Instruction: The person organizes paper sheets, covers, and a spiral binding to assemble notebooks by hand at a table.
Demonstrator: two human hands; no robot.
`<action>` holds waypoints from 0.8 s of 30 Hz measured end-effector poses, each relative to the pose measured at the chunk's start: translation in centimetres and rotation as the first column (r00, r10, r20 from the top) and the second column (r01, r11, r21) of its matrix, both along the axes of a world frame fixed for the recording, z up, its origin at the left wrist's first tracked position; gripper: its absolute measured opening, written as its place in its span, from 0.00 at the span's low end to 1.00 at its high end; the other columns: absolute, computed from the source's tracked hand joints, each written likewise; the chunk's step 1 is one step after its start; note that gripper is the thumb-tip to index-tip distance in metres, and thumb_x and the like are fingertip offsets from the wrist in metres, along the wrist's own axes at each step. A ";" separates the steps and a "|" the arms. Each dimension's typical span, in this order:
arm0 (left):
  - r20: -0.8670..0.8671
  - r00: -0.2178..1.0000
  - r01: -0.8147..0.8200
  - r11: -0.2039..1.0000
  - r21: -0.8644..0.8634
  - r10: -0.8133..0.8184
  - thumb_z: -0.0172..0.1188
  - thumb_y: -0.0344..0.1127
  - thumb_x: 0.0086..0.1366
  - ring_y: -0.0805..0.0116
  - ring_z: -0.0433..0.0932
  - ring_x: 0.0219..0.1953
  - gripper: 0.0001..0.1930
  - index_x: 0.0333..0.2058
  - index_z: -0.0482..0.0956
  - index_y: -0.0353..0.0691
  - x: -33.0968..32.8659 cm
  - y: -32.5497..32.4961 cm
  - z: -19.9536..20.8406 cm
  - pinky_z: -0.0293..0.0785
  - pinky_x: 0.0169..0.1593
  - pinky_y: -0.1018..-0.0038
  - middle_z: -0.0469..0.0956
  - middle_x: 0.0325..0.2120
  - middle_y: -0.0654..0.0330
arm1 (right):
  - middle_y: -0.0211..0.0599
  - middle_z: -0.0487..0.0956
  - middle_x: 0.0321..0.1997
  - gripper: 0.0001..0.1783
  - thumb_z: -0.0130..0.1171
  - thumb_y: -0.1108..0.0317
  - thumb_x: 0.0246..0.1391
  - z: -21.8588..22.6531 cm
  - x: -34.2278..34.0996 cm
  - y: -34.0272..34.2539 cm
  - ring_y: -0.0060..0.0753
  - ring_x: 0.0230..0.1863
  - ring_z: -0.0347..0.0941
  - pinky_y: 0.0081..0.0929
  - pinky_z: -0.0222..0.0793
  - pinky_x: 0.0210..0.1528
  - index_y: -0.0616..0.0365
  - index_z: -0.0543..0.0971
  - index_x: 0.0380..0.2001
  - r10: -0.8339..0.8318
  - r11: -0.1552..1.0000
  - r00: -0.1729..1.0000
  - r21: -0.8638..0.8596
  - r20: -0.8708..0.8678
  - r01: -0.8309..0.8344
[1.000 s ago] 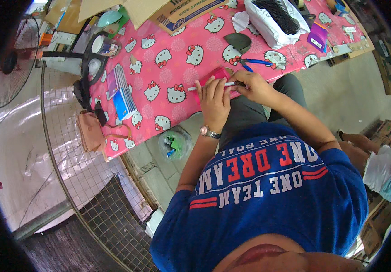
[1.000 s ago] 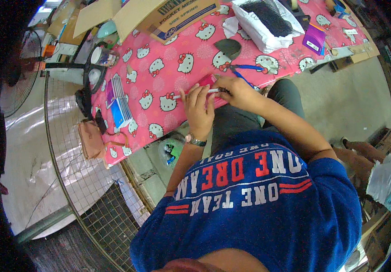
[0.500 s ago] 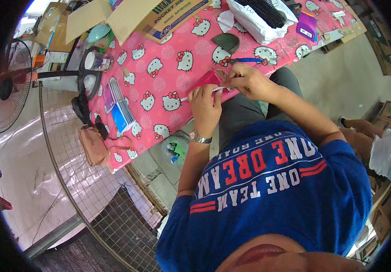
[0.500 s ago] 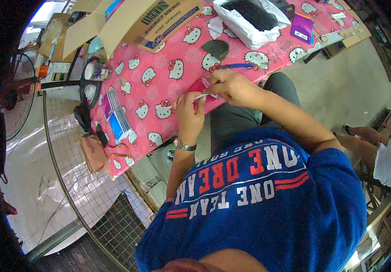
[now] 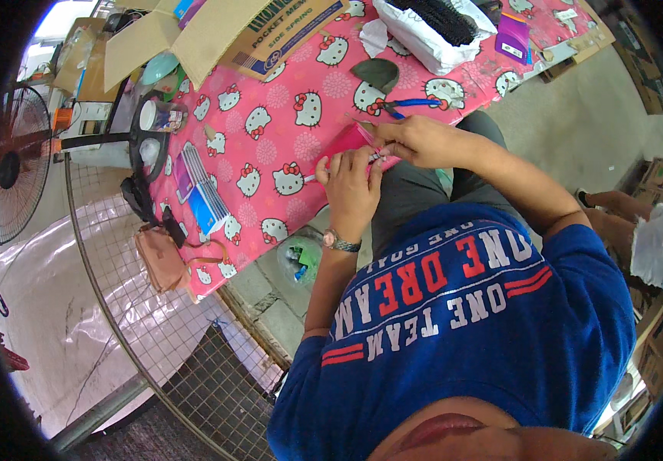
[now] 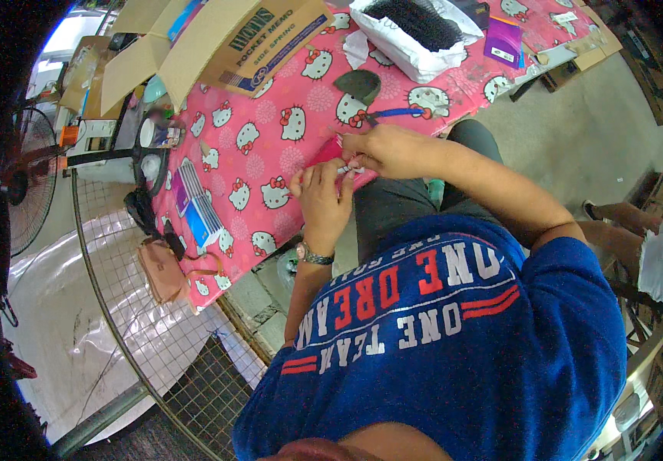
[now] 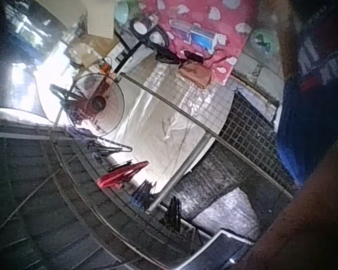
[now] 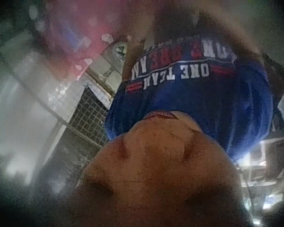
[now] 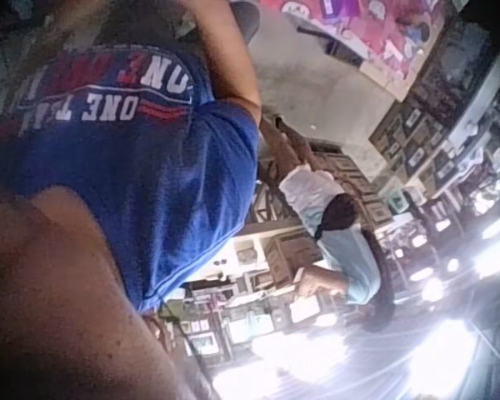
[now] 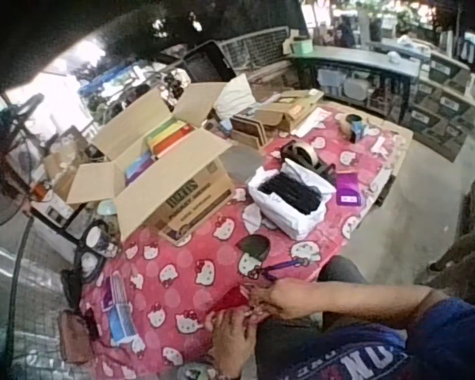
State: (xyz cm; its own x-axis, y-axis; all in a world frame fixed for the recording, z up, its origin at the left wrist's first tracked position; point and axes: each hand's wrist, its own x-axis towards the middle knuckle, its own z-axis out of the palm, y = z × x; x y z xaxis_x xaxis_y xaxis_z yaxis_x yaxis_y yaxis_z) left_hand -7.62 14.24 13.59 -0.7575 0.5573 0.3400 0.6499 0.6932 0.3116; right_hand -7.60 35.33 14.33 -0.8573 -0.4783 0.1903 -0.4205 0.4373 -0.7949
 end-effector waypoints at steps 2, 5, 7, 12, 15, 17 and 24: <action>0.026 1.000 0.008 0.999 -0.041 -0.007 0.58 0.38 0.61 0.61 0.73 0.44 0.12 0.43 0.75 0.45 0.0 0.0 0.2 0.54 0.56 0.60 0.77 0.36 0.60 | 0.46 0.76 0.36 0.16 0.55 0.80 0.48 0.2 -0.4 0.1 0.52 0.38 0.75 0.41 0.70 0.40 0.59 0.72 0.42 0.035 0.999 0.999 0.022 0.038 -0.036; 0.012 1.000 -0.010 0.998 -0.057 0.011 0.58 0.39 0.61 0.61 0.73 0.44 0.11 0.42 0.75 0.44 0.4 -0.5 0.1 0.54 0.57 0.58 0.77 0.36 0.60 | 0.45 0.77 0.34 0.18 0.54 0.80 0.49 1.4 -1.3 0.1 0.50 0.35 0.76 0.41 0.71 0.38 0.59 0.72 0.45 0.117 0.992 0.992 0.055 -0.054 -0.114; 0.012 0.999 -0.040 0.997 -0.060 0.040 0.58 0.39 0.62 0.61 0.73 0.44 0.11 0.41 0.75 0.44 0.8 -0.5 0.3 0.54 0.58 0.57 0.77 0.36 0.60 | 0.47 0.78 0.37 0.22 0.58 0.73 0.49 2.6 -3.7 0.5 0.51 0.40 0.76 0.43 0.71 0.41 0.58 0.70 0.49 0.146 0.984 0.932 0.051 0.333 -0.172; 0.034 0.999 -0.015 1.000 -0.021 0.016 0.57 0.38 0.63 0.62 0.73 0.48 0.07 0.39 0.77 0.47 1.0 -0.1 0.0 0.48 0.64 0.48 0.78 0.36 0.63 | 0.49 0.66 0.64 0.23 0.61 0.77 0.40 -5.5 -13.2 4.8 0.48 0.63 0.64 0.40 0.59 0.64 0.59 0.73 0.45 -0.018 0.891 0.992 0.449 -0.128 0.074; 0.067 0.997 0.033 0.997 -0.065 -0.029 0.57 0.39 0.63 0.62 0.73 0.48 0.08 0.39 0.77 0.47 1.1 -0.6 -0.5 0.47 0.65 0.46 0.78 0.36 0.63 | 0.47 0.67 0.64 0.25 0.64 0.69 0.36 -8.1 -14.8 4.4 0.53 0.61 0.65 0.41 0.61 0.62 0.57 0.75 0.44 0.030 0.881 0.998 0.474 -0.051 -0.002; 0.096 0.995 -0.027 0.999 -0.043 0.031 0.56 0.39 0.63 0.62 0.73 0.49 0.08 0.40 0.77 0.48 1.6 -1.1 -0.7 0.46 0.66 0.46 0.79 0.36 0.64 | 0.46 0.67 0.63 0.26 0.66 0.67 0.36 -6.7 -14.3 2.9 0.53 0.62 0.64 0.42 0.60 0.63 0.56 0.74 0.45 0.021 0.813 0.998 0.582 -0.060 0.018; 0.027 0.997 0.075 0.997 -0.002 -0.075 0.61 0.42 0.60 0.62 0.72 0.52 0.11 0.40 0.77 0.48 0.6 -1.4 -1.6 0.42 0.67 0.43 0.78 0.38 0.65 | 0.44 0.76 0.54 0.36 0.70 0.59 0.38 -6.3 -13.2 3.6 0.50 0.57 0.70 0.43 0.65 0.59 0.51 0.72 0.54 -0.120 0.781 0.985 0.601 -0.122 0.170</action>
State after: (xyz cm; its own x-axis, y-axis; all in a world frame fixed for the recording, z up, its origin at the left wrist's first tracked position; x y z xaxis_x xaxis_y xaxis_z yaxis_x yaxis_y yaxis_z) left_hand -7.04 12.82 12.00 -0.7223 0.6142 0.3180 0.6916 0.6437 0.3277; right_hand -20.76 38.92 8.00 -0.9215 -0.3870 -0.0324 -0.3582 0.8792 -0.3142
